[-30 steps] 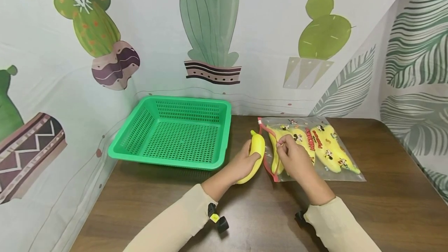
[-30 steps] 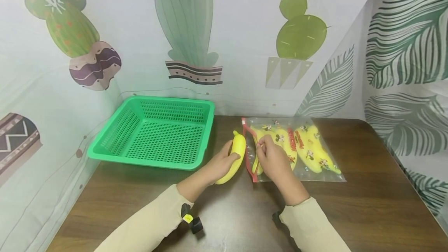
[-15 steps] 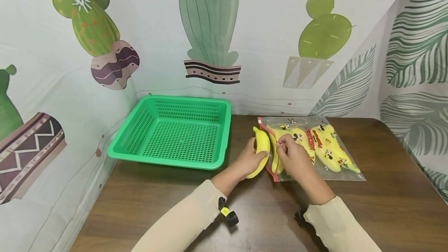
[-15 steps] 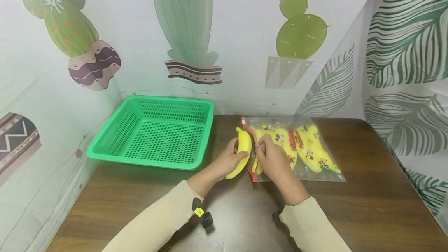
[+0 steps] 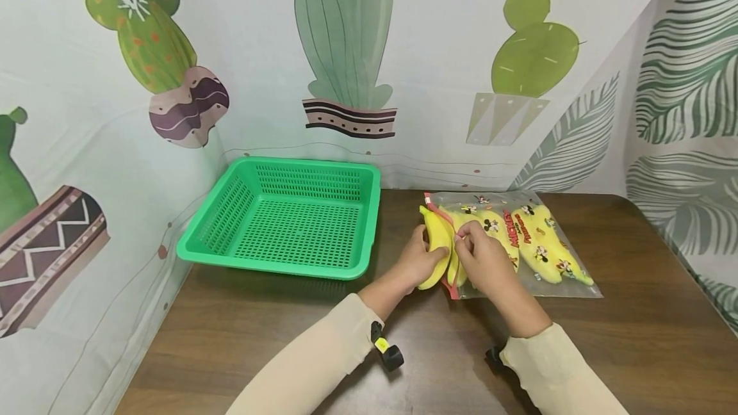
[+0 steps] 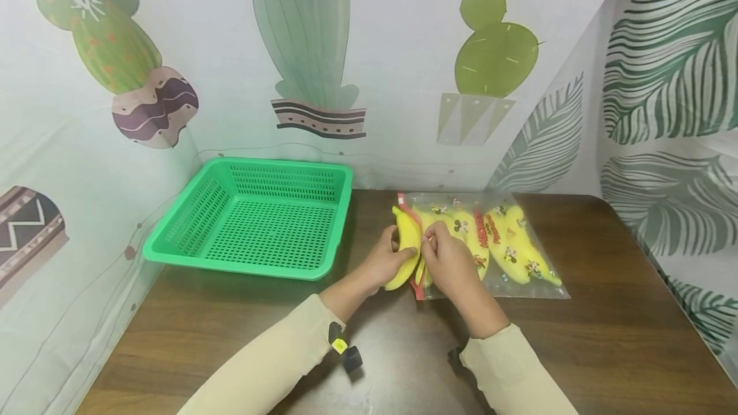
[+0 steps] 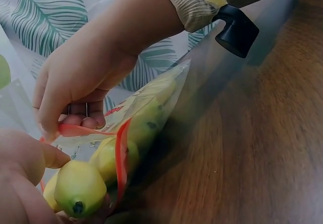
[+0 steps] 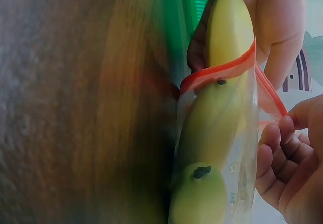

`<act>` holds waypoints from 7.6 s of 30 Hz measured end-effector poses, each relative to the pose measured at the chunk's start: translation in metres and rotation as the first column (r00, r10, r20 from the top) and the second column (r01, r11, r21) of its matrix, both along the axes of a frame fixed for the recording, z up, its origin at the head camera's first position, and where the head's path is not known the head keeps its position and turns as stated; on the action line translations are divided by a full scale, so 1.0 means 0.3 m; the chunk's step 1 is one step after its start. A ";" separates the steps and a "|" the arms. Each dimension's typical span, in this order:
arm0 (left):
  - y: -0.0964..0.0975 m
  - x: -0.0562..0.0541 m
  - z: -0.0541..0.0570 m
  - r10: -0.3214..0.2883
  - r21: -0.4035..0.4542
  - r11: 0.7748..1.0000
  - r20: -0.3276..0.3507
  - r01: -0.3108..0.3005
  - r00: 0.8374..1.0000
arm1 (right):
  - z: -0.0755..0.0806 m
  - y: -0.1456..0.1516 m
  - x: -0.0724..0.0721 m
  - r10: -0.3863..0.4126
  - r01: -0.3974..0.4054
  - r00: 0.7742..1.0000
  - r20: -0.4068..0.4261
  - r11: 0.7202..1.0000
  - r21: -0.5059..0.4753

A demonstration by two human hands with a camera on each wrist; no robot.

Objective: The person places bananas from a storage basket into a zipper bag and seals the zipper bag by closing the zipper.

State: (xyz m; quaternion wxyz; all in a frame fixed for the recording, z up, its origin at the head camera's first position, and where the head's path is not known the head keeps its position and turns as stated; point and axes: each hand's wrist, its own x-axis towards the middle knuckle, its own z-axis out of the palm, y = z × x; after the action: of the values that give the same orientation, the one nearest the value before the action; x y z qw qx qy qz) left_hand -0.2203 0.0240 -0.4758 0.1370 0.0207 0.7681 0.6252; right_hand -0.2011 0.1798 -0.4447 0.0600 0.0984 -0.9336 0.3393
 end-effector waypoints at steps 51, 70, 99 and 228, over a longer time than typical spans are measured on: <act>0.043 0.007 0.024 0.010 0.211 0.977 -0.001 -0.009 1.000 | 0.050 -0.002 0.001 0.015 -0.013 0.996 -0.092 1.000 0.016; 0.085 -0.043 0.020 0.008 0.260 0.965 0.018 -0.012 1.000 | 0.054 0.001 -0.005 0.029 -0.020 0.988 -0.150 0.998 0.062; 0.070 -0.068 0.039 -0.124 0.254 0.963 0.122 0.090 0.985 | 0.079 0.011 -0.004 -0.020 0.022 0.991 -0.130 1.000 0.009; -0.012 -0.087 0.158 0.005 -0.388 0.873 -0.599 -0.295 0.801 | 0.105 0.099 0.092 0.056 -0.067 0.962 -0.267 0.997 -0.029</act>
State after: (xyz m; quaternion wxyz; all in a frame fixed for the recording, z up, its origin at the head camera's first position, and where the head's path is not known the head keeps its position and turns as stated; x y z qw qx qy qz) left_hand -0.2465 0.0204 -0.4283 -0.1545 0.1144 0.8978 0.3962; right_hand -0.1736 0.2096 -0.4132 0.1762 0.1709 -0.9069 0.3424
